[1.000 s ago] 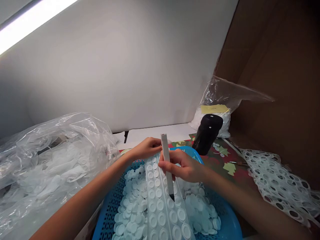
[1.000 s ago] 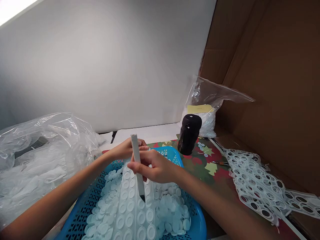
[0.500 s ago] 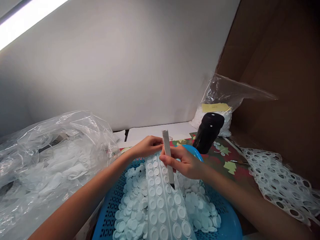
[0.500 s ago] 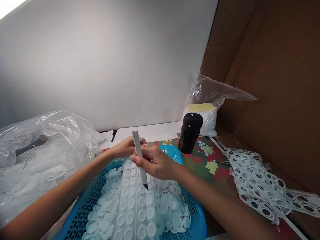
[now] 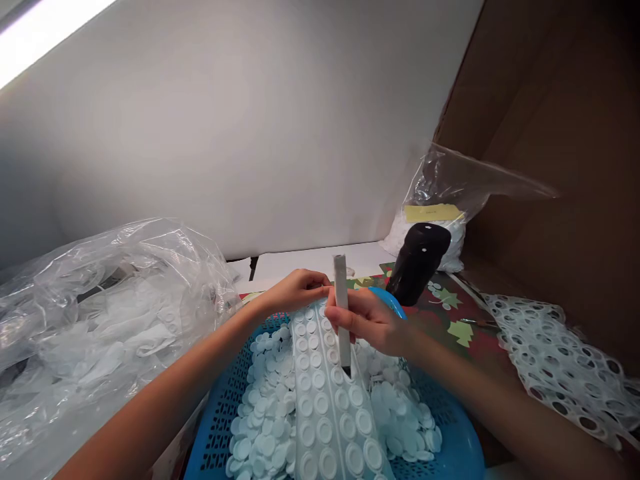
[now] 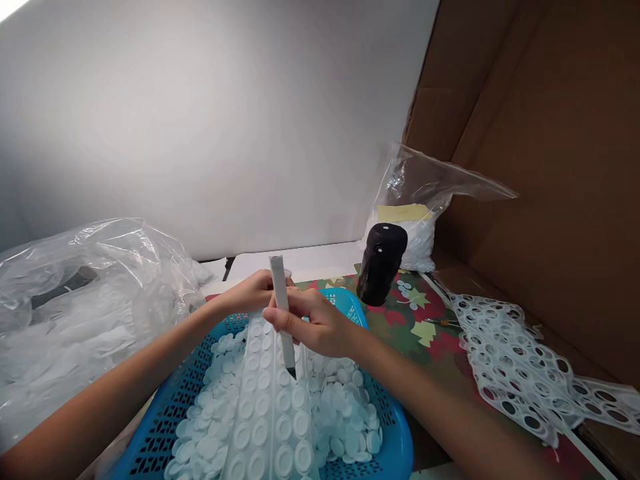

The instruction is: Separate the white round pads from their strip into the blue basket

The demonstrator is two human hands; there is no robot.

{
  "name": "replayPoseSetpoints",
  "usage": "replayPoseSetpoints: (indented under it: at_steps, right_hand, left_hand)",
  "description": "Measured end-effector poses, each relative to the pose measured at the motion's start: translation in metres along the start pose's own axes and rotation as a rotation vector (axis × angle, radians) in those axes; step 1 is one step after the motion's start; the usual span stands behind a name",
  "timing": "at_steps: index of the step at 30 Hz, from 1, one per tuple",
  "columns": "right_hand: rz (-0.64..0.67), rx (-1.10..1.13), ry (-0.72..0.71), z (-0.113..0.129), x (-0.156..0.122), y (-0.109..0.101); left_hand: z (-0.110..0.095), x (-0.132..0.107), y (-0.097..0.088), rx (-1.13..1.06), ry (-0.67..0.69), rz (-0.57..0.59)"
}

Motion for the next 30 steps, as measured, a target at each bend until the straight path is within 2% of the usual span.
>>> replayPoseSetpoints:
  at_steps: [4,11,19,23,30]
  right_hand:
    - [-0.036,0.071,0.037,0.0,0.0,-0.003]
    - [0.167,-0.076,0.022,-0.001,-0.003,0.013]
    - [0.28,-0.328,-0.106,-0.003,-0.01,0.025]
    - [0.259,-0.432,-0.176,0.0,-0.011,0.025]
    - [0.212,-0.553,-0.275,0.006,-0.012,0.025]
  left_hand:
    - [0.001,0.0,0.0,0.024,-0.026,0.001]
    - [0.001,0.001,-0.002,0.047,-0.002,-0.025]
    - [0.004,0.002,-0.001,0.006,0.009,-0.021]
    - [0.007,0.003,0.0,0.027,0.015,-0.022]
    - [-0.002,0.0,-0.001,0.024,0.005,-0.027]
Point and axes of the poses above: each hand's wrist, its own x-axis towards the middle knuckle, its own y-axis out of the palm, z = x × y, the point moved 8 cm from there along x, towards the middle knuckle, and after that the axes turned 10 degrees about -z, right-handed, at the moved point
